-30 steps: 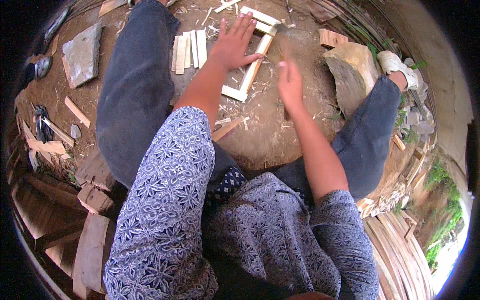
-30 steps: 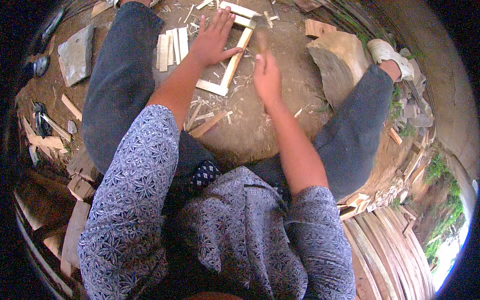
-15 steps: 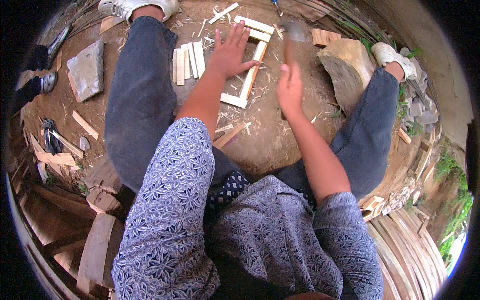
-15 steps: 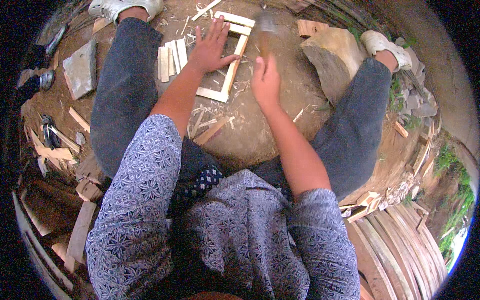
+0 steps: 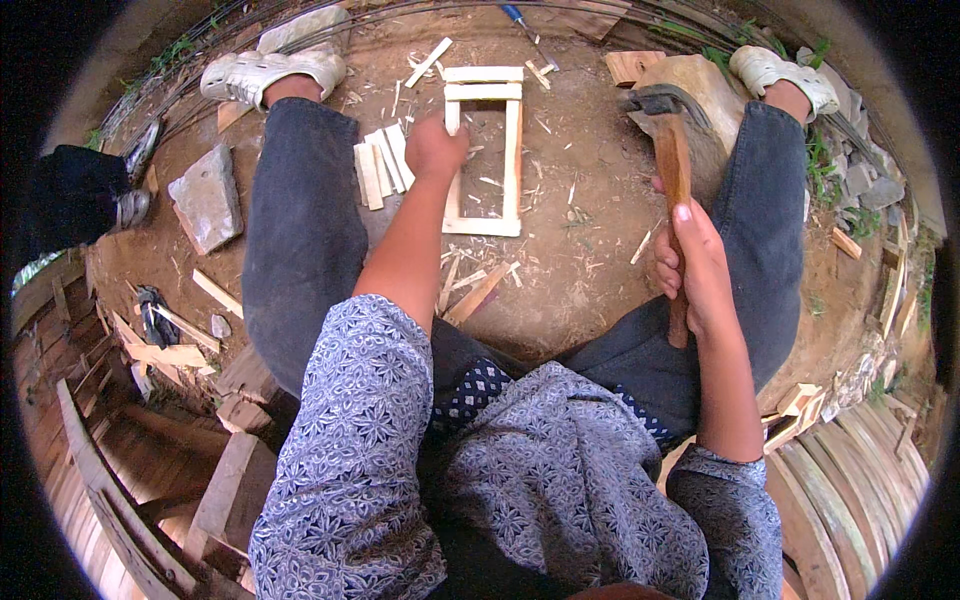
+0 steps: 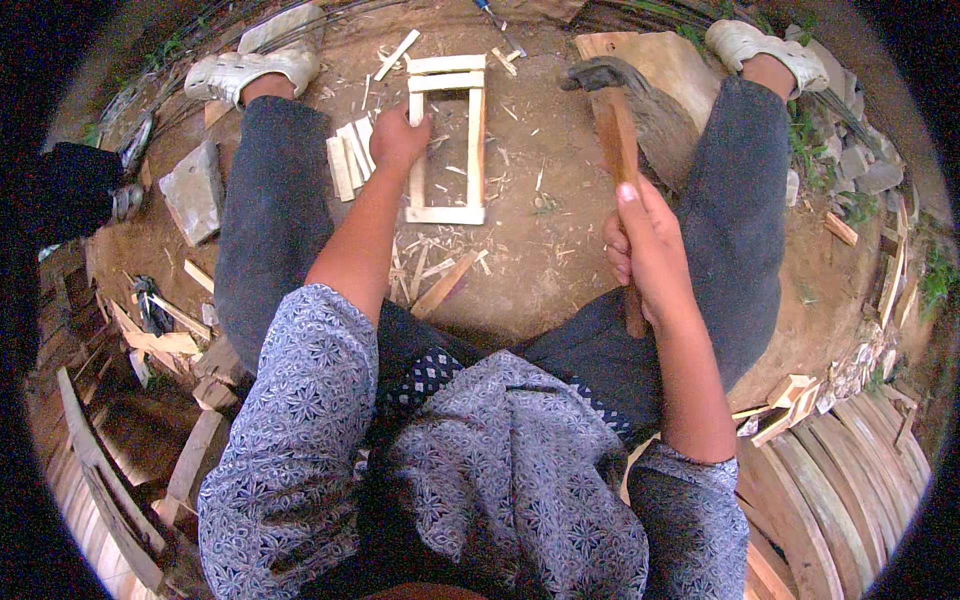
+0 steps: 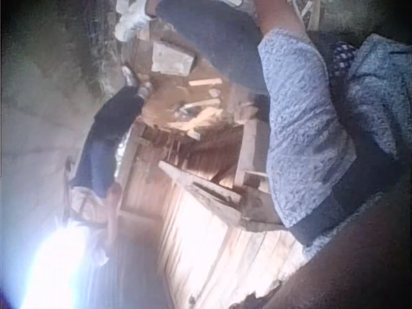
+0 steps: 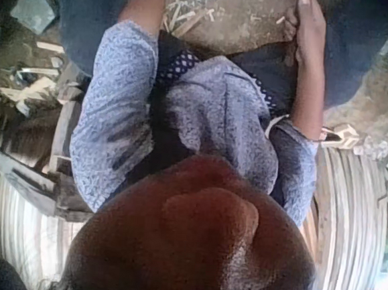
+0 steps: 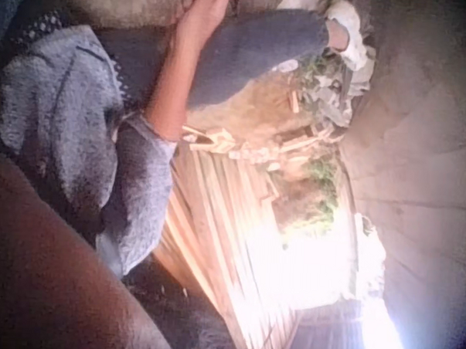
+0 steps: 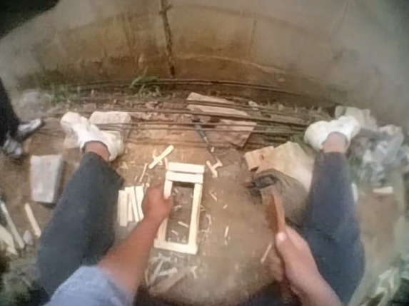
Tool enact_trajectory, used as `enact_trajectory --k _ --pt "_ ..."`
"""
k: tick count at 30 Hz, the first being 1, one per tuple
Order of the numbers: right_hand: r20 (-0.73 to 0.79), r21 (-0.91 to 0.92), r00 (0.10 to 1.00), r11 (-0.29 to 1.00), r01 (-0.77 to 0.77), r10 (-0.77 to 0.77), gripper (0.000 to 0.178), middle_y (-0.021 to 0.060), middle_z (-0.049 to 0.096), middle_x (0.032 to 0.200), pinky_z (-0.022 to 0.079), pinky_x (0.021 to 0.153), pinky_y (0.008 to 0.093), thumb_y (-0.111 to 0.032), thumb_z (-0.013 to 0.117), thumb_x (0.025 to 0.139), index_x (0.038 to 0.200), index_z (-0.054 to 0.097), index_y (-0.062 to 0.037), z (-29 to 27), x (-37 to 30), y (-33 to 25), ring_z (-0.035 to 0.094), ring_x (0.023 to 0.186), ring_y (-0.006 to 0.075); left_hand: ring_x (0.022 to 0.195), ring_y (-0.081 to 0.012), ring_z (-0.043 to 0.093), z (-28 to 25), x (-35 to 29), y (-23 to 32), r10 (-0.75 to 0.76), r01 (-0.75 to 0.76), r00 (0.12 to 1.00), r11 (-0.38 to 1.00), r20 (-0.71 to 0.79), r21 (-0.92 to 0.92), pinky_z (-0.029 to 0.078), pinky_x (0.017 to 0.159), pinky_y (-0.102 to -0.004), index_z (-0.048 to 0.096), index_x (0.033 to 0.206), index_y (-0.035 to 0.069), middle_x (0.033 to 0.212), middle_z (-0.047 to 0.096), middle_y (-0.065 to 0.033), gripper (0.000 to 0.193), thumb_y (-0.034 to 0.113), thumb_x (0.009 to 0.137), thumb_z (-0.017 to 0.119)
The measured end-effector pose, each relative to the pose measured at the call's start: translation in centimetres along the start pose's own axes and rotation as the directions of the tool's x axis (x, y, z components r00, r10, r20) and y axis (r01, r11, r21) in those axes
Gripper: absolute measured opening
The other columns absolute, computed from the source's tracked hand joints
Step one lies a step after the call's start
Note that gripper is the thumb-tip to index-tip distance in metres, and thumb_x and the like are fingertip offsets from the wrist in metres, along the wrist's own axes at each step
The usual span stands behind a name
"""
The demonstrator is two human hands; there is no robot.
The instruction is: The person assembles a small wooden frame by inserting thin wooden slats into a rectangular frame and securing them with a hammer. The person sits on the ground, arranging the slats and tapping them into place.
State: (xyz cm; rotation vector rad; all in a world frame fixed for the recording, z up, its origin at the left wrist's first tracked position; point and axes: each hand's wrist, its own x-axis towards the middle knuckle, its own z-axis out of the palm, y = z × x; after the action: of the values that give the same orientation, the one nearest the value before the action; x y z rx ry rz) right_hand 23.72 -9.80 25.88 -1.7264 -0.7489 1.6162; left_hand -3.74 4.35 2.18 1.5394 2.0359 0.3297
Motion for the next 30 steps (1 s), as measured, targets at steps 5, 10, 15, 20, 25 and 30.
enact_trajectory --k 5,10,15,20,25,30 --pt "-0.039 0.107 0.999 0.994 -0.027 0.031 0.046 -0.0061 0.036 0.064 0.031 0.041 0.0194 -0.040 0.042 0.107 0.145 0.045 -0.0147 0.1 0.9 1.0 0.034 0.047 0.0030 0.078 -0.0206 0.072 2.5 -2.8 -0.2 -0.175 0.339 0.935 0.692 0.308 -0.637 0.060 0.066 -0.0334 0.062 0.109 -0.007 0.095 0.072 -0.0139 0.043 0.022 0.083 0.080" --pt "0.014 0.152 0.998 0.987 -0.056 0.054 0.045 -0.0061 0.038 0.064 0.032 0.042 0.0198 -0.040 0.043 0.107 0.145 0.046 -0.0154 0.3 0.9 0.8 0.035 0.048 0.0033 0.080 -0.0237 0.070 4.5 -4.1 -1.9 -0.123 0.077 0.989 0.903 -0.082 -0.422 0.059 0.067 -0.0370 0.058 0.118 -0.003 0.098 0.069 -0.0133 0.052 0.027 0.083 0.081" --pt "-0.005 0.176 0.997 0.981 -0.079 0.081 0.045 -0.0064 0.039 0.065 0.032 0.042 0.0198 -0.041 0.044 0.106 0.145 0.046 -0.0163 0.6 0.5 1.2 0.036 0.048 0.0034 0.095 -0.0336 0.063 0.8 -1.7 0.4 0.289 -0.327 0.907 0.941 -0.306 -0.080 0.051 0.084 -0.0428 0.067 0.102 0.003 0.098 0.065 -0.0158 0.041 0.028 0.074 0.085" --pt "-0.015 0.212 0.996 0.974 -0.085 0.090 0.045 -0.0063 0.039 0.065 0.032 0.042 0.0200 -0.042 0.046 0.106 0.143 0.047 -0.0169 0.4 0.7 1.4 0.036 0.048 0.0035 0.102 -0.0355 0.062 -0.9 -1.2 0.9 0.459 -0.448 0.859 0.888 -0.227 0.102 0.050 0.088 -0.0440 0.067 0.101 0.006 0.112 0.063 -0.0162 0.033 0.025 0.078 0.082" --pt "-0.010 0.162 0.992 0.979 -0.121 0.125 0.048 -0.0056 0.036 0.066 0.032 0.043 0.0191 -0.041 0.040 0.107 0.148 0.042 -0.0161 0.8 0.9 1.0 0.034 0.049 0.0033 0.105 -0.0396 0.060 -0.4 0.4 -1.0 0.486 -0.488 0.869 0.873 -0.090 -0.006 0.049 0.090 -0.0452 0.061 0.104 0.003 0.119 0.061 -0.0206 0.036 0.024 0.081 0.079" --pt "-0.012 0.183 0.990 0.974 -0.133 0.137 0.048 -0.0057 0.036 0.066 0.033 0.044 0.0195 -0.042 0.041 0.107 0.148 0.042 -0.0162 0.8 0.8 1.3 0.034 0.049 0.0033 0.117 -0.0431 0.053 -0.4 -2.6 -0.9 0.306 -0.314 0.949 0.939 -0.076 -0.141 0.045 0.099 -0.0449 0.054 0.110 -0.001 0.121 0.057 -0.0242 0.038 0.013 0.082 0.076"
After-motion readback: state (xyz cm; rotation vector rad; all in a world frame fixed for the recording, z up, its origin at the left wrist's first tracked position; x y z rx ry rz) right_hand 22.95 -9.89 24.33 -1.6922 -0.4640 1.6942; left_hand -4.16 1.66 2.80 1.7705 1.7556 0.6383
